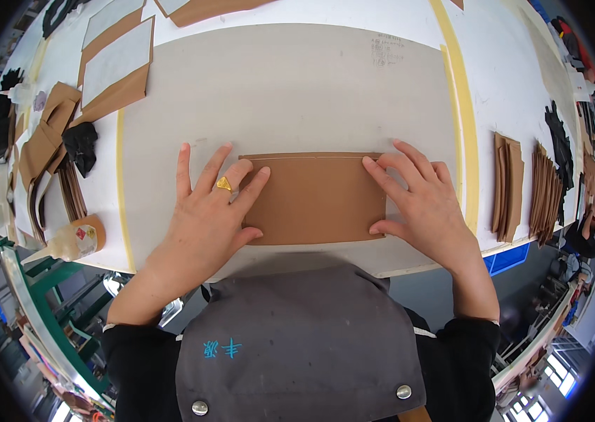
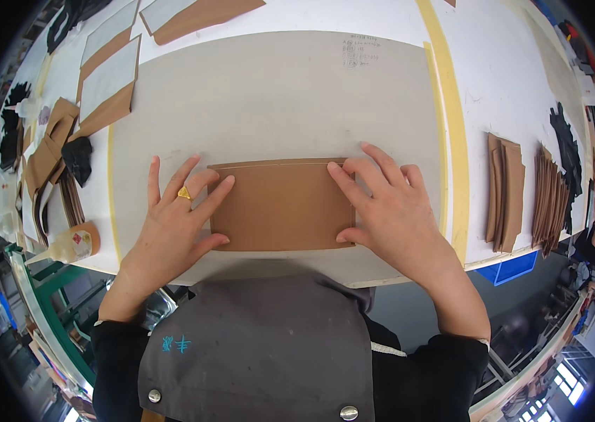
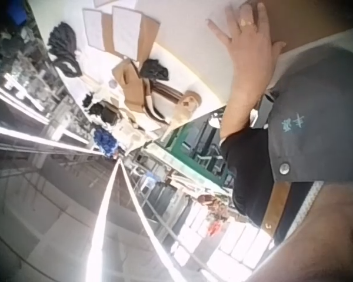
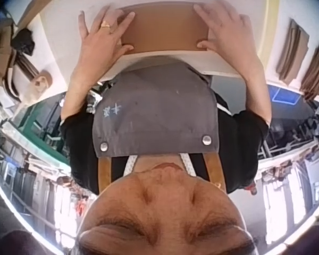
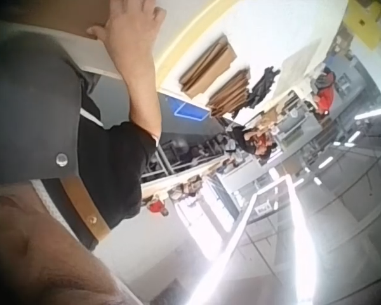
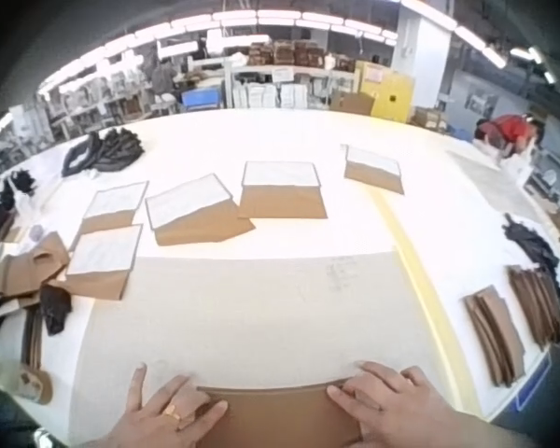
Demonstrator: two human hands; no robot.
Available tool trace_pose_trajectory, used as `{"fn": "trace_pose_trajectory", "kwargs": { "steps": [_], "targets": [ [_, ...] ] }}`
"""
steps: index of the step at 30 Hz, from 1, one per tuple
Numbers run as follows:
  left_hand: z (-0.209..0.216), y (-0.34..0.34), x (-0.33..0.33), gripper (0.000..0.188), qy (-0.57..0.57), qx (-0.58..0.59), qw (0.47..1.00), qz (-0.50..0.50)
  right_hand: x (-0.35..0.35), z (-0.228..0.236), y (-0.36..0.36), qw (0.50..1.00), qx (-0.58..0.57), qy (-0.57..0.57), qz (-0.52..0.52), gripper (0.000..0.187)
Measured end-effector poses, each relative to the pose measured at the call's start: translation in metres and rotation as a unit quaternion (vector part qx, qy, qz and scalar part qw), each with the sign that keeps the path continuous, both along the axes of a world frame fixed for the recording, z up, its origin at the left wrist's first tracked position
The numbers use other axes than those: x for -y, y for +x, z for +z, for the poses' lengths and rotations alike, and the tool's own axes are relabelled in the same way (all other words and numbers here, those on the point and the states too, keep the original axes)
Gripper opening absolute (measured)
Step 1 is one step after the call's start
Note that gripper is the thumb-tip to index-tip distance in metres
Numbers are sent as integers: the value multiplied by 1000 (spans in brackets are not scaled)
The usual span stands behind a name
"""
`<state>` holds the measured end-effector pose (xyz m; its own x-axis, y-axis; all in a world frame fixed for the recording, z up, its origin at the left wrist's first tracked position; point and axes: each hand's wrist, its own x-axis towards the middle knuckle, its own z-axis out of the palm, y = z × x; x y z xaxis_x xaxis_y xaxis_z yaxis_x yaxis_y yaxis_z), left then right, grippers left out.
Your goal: The recorder is assembling leather envelope components by folding and pressing them onto a flat surface at a workshop station.
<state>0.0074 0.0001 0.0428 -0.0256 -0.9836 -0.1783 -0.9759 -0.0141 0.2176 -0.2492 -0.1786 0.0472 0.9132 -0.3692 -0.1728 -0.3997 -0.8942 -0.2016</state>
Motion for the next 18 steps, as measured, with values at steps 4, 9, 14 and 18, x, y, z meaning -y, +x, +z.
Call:
{"fn": "trace_pose_trajectory", "kwargs": {
  "steps": [4,9,14,18],
  "targets": [
    [6,9,-4,88,32,-29,999,-9,3,9,1,999,-18,35,1,97],
    [4,9,-6,87,24,-51,998,-10,0,11,-1,998,-57,21,-18,107],
    [7,0,-1,83,27,6,999,-25,-1,10,-4,998,-64,14,-17,111],
    [9,4,-3,84,18,-6,999,-34,-2,5,-6,999,-38,18,-16,97]
  ]
}}
